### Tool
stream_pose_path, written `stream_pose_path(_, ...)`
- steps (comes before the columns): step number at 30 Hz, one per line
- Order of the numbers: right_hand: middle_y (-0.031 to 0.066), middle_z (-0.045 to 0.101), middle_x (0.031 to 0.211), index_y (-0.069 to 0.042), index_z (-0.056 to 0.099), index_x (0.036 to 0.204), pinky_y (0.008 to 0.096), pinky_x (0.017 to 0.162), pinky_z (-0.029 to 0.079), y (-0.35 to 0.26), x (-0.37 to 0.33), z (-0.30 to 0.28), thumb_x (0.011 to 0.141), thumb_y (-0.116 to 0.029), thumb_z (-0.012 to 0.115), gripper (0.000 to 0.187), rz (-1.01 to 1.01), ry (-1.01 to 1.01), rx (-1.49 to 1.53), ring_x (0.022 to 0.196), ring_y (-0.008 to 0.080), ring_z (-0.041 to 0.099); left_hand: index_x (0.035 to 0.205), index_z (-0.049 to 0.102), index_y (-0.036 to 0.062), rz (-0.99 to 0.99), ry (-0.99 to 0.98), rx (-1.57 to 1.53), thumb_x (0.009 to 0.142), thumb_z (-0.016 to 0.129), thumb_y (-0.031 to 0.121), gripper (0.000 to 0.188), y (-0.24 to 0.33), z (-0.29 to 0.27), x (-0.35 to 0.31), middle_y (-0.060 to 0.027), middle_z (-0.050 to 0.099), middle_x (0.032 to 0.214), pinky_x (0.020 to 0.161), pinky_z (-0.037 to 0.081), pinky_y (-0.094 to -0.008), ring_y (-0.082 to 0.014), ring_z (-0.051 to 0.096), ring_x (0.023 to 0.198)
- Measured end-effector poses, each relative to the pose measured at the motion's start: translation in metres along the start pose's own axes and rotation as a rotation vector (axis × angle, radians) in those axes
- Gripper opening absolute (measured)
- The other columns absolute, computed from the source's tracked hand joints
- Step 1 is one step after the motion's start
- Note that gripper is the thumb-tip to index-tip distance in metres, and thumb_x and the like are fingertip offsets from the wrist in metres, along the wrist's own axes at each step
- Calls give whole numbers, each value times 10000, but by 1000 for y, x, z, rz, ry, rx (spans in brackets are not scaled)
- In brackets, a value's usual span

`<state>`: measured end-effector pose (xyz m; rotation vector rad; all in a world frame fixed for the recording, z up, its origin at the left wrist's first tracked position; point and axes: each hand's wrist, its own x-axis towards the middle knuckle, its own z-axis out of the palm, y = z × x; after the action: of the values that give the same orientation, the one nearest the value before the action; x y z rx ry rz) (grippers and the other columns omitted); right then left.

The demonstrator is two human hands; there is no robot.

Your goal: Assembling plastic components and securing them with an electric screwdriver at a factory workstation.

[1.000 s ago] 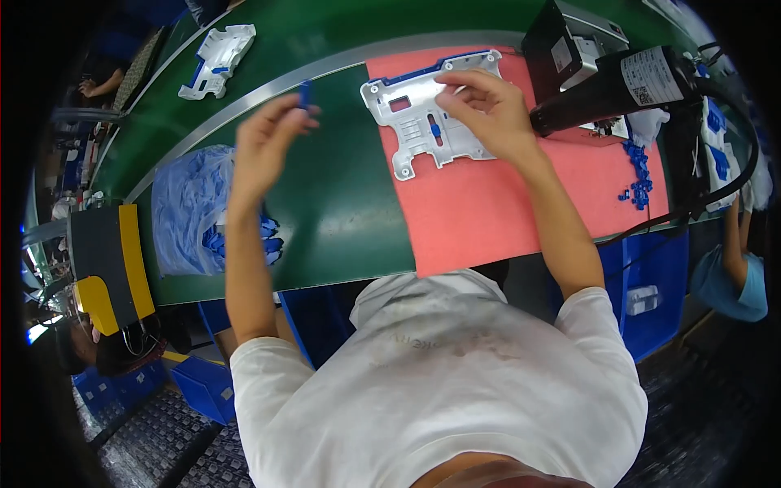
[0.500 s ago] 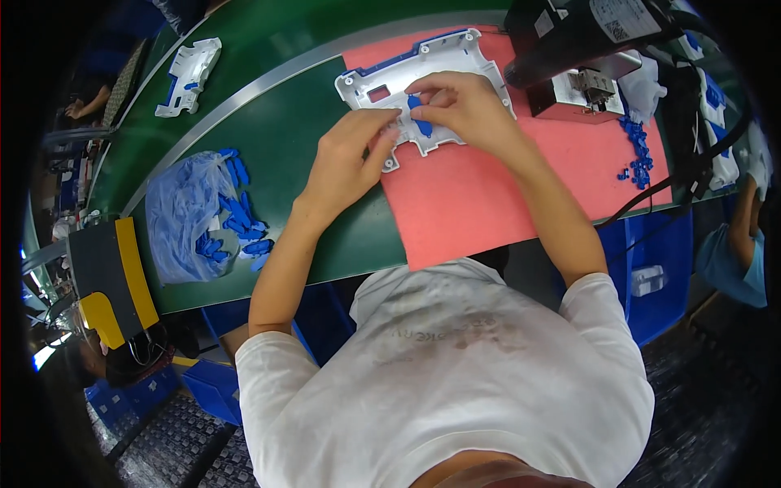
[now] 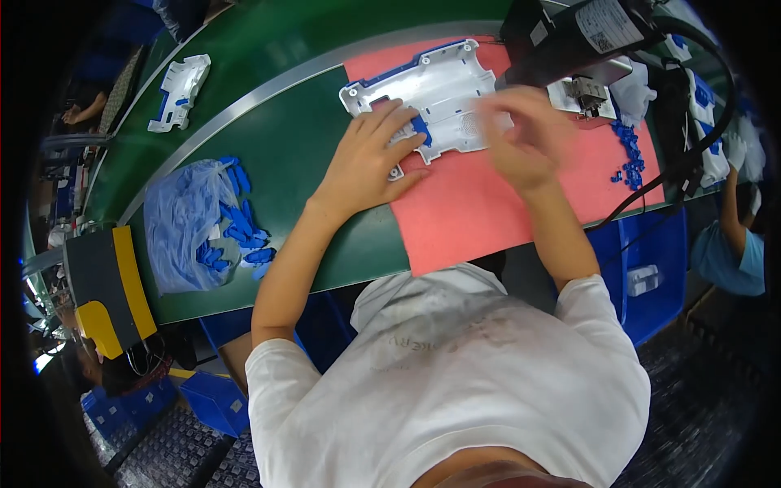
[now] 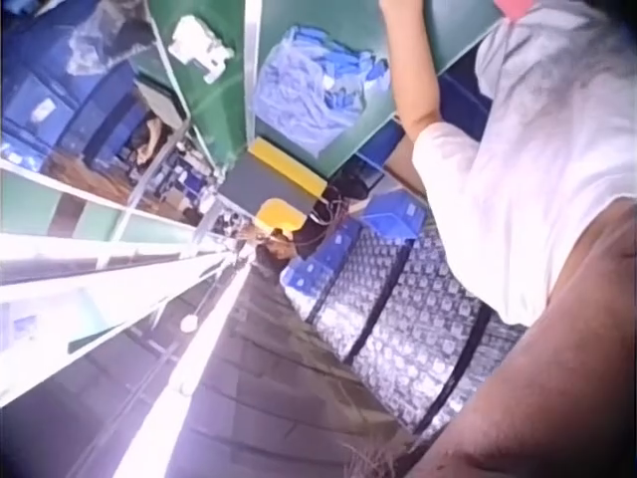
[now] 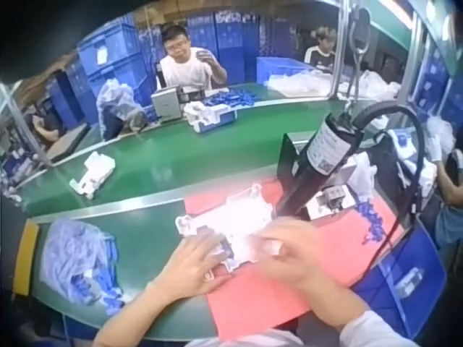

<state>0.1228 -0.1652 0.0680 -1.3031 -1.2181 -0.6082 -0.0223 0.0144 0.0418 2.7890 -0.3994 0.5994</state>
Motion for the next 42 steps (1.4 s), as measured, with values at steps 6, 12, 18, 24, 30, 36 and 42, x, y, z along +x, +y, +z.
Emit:
stream_pose_path(6,77,613,945,3,475,1161,283,727,503,15,16,-20,773,45,729,466,444,323,330,871,125,616,1057,691,74,-65,20,-71,741,775,207,353,2,9,-3,-132,584,1302,1011,454,-425,-337,544,1229)
stream_pose_path(12,79,649,777,49,450,1265,317,693,542,22,22,-78,840,49,665,476,207,380,136,667,161,637,1083,695,77,-154,-25,-232,740,783,205,376,-6,4,-1,-142,589,1312,1046,436,-443,-351,535,1245)
stream_pose_path(18,75,597,659,39,451,1265,325,540,486,30,53,-124,827,71,632,474,250,470,247,519,184,590,1028,713,62,-121,90,-266,703,821,149,353,-11,23,4,-147,598,1284,1048,440,-458,-344,541,1245)
stream_pose_path(24,33,556,669,39,470,1187,250,474,432,48,43,-102,850,29,643,379,386,467,91,482,114,532,1035,714,60,-70,80,-232,705,815,149,357,-14,27,6,-139,599,1284,1066,422,-470,-341,532,1258)
stream_pose_path(30,45,574,619,87,481,1225,280,520,462,33,34,-111,793,111,640,462,364,289,4,489,149,562,1031,715,67,-79,132,-244,700,816,152,357,-15,31,5,-141,596,1300,1074,409,-481,-351,527,1261)
stream_pose_path(36,59,606,618,114,470,1171,302,662,522,30,51,-100,812,79,634,396,130,398,-74,509,144,578,1034,712,69,-37,169,-276,705,813,153,354,-17,34,6,-139,601,1304,1071,411,-478,-356,535,1250)
stream_pose_path(42,17,598,597,89,509,1085,276,809,484,41,42,-98,788,72,665,336,254,318,-127,525,106,567,1048,710,58,-73,178,-298,693,806,138,376,-17,34,1,-135,612,1287,1069,412,-478,-354,537,1247)
